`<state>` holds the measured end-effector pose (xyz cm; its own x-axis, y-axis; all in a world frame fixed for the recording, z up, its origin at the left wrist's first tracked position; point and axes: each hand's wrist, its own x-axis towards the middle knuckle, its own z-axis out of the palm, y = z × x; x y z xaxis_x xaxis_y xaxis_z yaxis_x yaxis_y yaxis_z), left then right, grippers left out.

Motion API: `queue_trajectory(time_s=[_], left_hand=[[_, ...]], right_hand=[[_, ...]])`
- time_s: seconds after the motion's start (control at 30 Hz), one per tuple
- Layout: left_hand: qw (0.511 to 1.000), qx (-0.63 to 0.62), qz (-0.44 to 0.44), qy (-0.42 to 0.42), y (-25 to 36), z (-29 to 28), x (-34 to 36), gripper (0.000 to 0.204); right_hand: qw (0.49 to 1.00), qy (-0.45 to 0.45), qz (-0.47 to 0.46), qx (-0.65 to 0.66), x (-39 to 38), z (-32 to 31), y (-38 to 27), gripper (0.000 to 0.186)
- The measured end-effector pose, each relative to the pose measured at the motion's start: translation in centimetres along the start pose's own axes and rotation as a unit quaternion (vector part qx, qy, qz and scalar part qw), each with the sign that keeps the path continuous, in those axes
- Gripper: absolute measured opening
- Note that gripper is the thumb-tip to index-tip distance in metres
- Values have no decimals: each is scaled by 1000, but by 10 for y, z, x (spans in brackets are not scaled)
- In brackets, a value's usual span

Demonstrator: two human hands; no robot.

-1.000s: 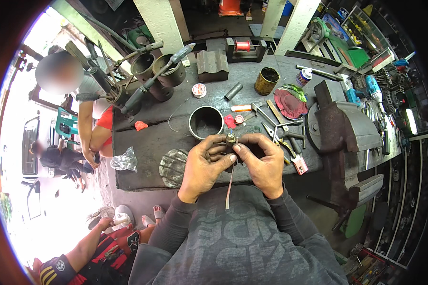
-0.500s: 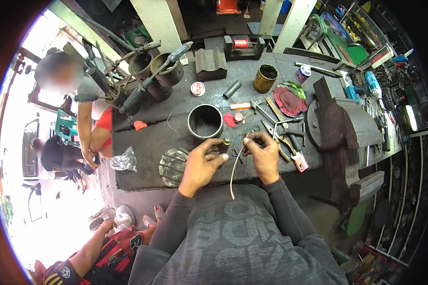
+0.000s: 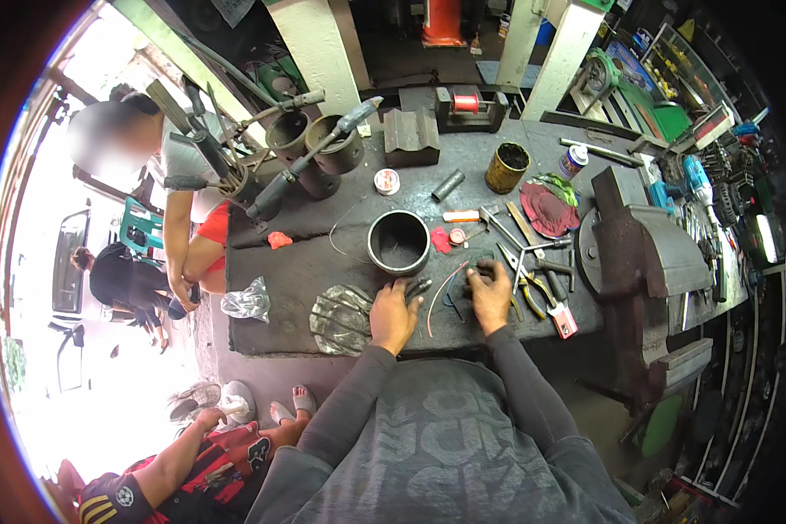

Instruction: The person works at a cluttered workbench, stripping and twisting wires, then inserting them into a small cylindrical component. They use pliers and a lighter to heat the component, then continue to adjust the wires and inspect the assembly.

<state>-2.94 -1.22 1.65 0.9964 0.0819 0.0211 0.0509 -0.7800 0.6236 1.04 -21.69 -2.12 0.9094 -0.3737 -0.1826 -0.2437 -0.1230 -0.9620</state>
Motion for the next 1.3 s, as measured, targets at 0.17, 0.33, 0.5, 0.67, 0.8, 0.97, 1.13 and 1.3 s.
queue_trajectory(time_s=[0.17, 0.33, 0.5, 0.67, 0.8, 0.97, 1.13, 1.3], left_hand=[[999, -25, -30, 24, -14, -20, -19, 42], [994, -27, -97, 37, -44, -55, -41, 43], [985, 150, -33, 74, -73, -59, -64, 46], [988, 133, -13, 78, -95, -52, -59, 33], [988, 113, -8, 102, -94, -52, -54, 13], [985, 87, -54, 141, -88, -50, -54, 14], [983, 71, -78, 151, -90, -48, -53, 16], [983, 45, -104, 145, -91, -47, -51, 14]], right_hand=[[999, -7, 45, -20, -13, -44, -6, 25], [993, -20, -94, -70, -30, -58, -30, 11], [980, -56, -144, -128, -8, -50, -59, 19], [918, -71, -287, -263, 71, -15, -63, 18], [839, -116, -359, -392, 123, 19, -65, 18], [750, -162, -398, -504, 146, 30, -59, 18], [947, -174, -197, -185, 136, 22, -80, 23], [946, -282, -84, 135, 107, -15, -140, 25]])
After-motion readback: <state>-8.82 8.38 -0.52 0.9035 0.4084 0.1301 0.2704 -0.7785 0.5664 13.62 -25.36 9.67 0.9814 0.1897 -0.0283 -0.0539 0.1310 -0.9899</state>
